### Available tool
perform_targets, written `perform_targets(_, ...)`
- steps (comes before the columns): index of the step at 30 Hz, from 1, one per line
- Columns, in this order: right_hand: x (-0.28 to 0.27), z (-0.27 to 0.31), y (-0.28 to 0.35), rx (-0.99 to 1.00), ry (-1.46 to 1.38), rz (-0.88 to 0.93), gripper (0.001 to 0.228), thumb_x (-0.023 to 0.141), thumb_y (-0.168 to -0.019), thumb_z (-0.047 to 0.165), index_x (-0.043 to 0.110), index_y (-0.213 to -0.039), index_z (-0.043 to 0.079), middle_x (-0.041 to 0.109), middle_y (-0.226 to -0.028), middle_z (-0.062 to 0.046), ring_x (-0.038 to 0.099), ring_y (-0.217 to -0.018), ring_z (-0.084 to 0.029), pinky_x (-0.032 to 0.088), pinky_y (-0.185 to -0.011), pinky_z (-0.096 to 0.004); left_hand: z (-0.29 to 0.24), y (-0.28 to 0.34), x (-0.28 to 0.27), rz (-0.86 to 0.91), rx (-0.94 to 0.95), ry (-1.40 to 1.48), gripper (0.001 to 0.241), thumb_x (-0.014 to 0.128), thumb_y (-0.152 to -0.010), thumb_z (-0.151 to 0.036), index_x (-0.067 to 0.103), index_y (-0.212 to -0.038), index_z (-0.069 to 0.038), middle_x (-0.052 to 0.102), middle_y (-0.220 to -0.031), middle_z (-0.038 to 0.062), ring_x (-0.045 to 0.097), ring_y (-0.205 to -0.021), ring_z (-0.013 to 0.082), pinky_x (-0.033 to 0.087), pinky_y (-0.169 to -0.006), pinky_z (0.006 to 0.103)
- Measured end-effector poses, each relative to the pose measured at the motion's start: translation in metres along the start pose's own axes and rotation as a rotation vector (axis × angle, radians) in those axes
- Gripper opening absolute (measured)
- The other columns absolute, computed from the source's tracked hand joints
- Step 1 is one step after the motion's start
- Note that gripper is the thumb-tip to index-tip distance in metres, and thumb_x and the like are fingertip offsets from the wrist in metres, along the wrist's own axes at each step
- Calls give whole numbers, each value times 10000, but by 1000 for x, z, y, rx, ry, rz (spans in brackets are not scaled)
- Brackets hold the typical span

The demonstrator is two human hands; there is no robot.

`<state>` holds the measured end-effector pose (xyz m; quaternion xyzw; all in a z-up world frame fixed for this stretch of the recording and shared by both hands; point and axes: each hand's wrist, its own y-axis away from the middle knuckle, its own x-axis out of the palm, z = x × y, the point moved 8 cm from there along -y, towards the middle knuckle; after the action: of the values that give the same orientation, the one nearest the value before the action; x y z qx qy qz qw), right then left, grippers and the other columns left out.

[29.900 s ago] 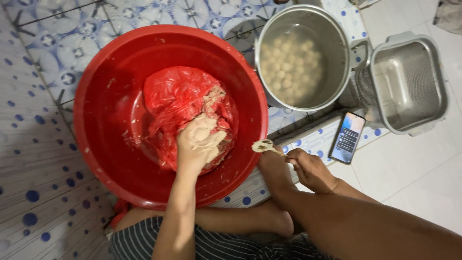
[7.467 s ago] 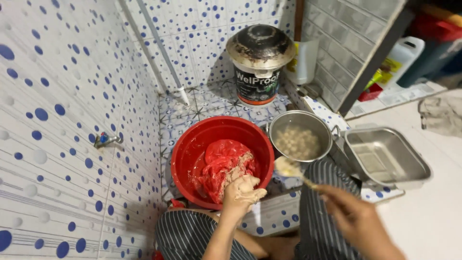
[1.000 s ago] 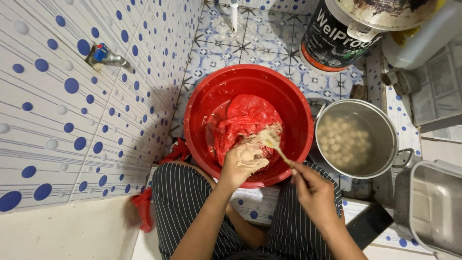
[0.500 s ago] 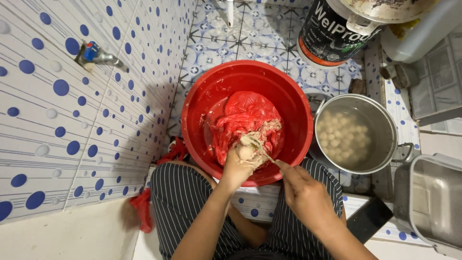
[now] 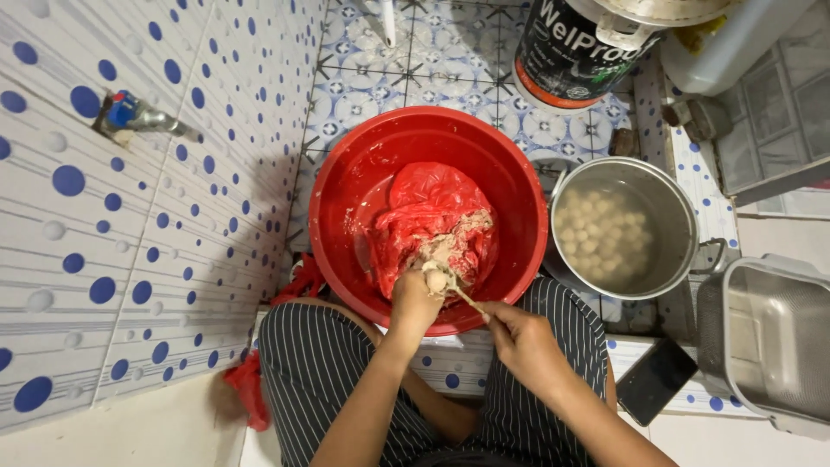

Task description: Forming meatballs by scooping mixture from a bowl with a spoon and dropping them into a pot of water.

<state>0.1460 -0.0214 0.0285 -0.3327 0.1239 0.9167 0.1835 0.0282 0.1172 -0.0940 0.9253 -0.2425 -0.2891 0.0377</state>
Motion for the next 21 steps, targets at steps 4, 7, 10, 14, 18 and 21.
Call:
perform_targets(4,13,-30,1,249,-77,120,318,628,-900,7,767,-1170,102,815,-800,-73,592,-463,-83,470,-413,-194,-8,5,-5,9,12,-70,278,734,-805,-69,707,-1060,38,751,-882,198,744,-784,336,618,-718,390)
perform_targets(7,19,-42,6,365,-147,165,319,622,-919,7,788,-1171,113,772,-735,-60,509,-447,-74,399,-403,-190,-11,7,-6,39,-11,-119,222,753,-820,-105,725,-1024,-22,755,-849,160,740,-752,313,608,-683,397)
perform_targets(10,27,-68,5,444,-415,159,277,634,-920,-16,815,-1125,24,694,-625,-69,430,-406,-85,312,-377,-217,-14,6,-8,91,-74,-203,236,770,-845,-126,739,-1072,-69,759,-899,132,738,-795,266,615,-719,369)
perform_targets(14,24,-100,6,549,-793,118,243,638,-924,-12,798,-1102,-54,609,-566,-87,337,-336,-85,204,-307,-230,12,-8,4,115,-16,-277,418,654,-858,6,626,-1271,-49,741,-914,86,719,-792,244,604,-760,360)
perform_targets(18,-18,-153,-11,437,-627,-160,191,658,-894,18,771,-1024,-64,603,-498,-144,397,-323,-73,281,-305,-191,26,-21,8,139,-79,-282,239,669,-859,-188,789,-1038,-84,777,-884,188,736,-979,403,605,-846,492)
perform_targets(21,-62,-187,-24,367,-265,-304,149,699,-914,119,814,-979,50,724,-648,-162,634,-661,-243,501,-724,-366,60,-33,22,109,-95,-259,221,715,-832,-229,809,-1004,-127,781,-883,169,736,-982,387,604,-828,491)
